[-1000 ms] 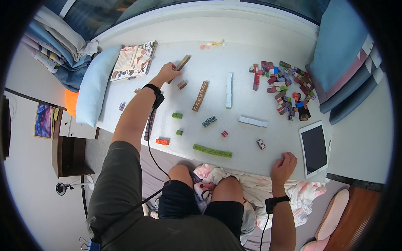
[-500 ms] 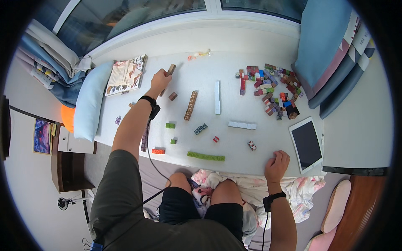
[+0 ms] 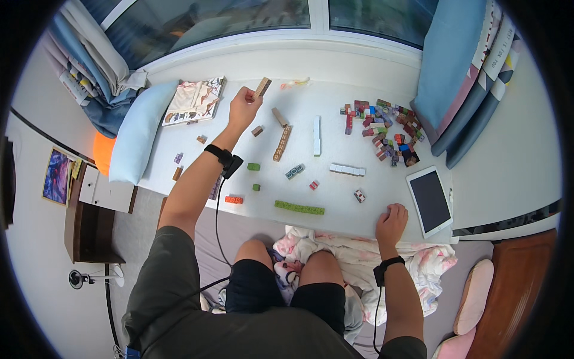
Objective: Organizing small building block components on a desk while sitting on a bed.
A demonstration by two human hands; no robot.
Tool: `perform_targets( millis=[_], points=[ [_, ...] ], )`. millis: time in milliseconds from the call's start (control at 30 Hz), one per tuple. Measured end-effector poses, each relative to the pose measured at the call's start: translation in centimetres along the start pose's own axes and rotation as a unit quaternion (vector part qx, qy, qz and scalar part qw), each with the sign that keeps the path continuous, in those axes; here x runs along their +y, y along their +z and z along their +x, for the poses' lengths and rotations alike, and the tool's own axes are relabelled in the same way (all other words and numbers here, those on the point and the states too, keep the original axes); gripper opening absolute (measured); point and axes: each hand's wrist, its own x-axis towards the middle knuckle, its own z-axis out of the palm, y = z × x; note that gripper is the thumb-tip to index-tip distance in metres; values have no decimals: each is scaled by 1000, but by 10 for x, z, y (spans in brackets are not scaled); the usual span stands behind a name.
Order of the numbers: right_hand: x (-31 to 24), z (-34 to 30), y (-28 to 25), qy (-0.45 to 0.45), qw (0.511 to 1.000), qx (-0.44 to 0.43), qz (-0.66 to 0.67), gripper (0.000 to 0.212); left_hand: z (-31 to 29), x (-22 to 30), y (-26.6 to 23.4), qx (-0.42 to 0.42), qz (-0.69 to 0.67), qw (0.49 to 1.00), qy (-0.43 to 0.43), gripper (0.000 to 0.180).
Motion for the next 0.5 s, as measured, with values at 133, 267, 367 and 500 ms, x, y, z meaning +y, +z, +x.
perform_targets(
  millis=[133, 267, 367, 500],
  points=[
    [0, 1, -1, 7, 1000, 1, 0, 21, 0, -25, 7, -28, 28, 998, -50, 30],
    [0, 1, -2, 12, 1000, 4, -2, 21, 10, -51, 16, -71, 174, 981, -55, 31],
    [0, 0, -1, 18, 1000, 0, 0, 21, 26, -71, 21, -109, 269, 956, -52, 26],
    [-2, 3, -3, 17, 1000, -3, 16, 20, 51, -101, 27, -133, 388, 912, -22, 18]
  ],
)
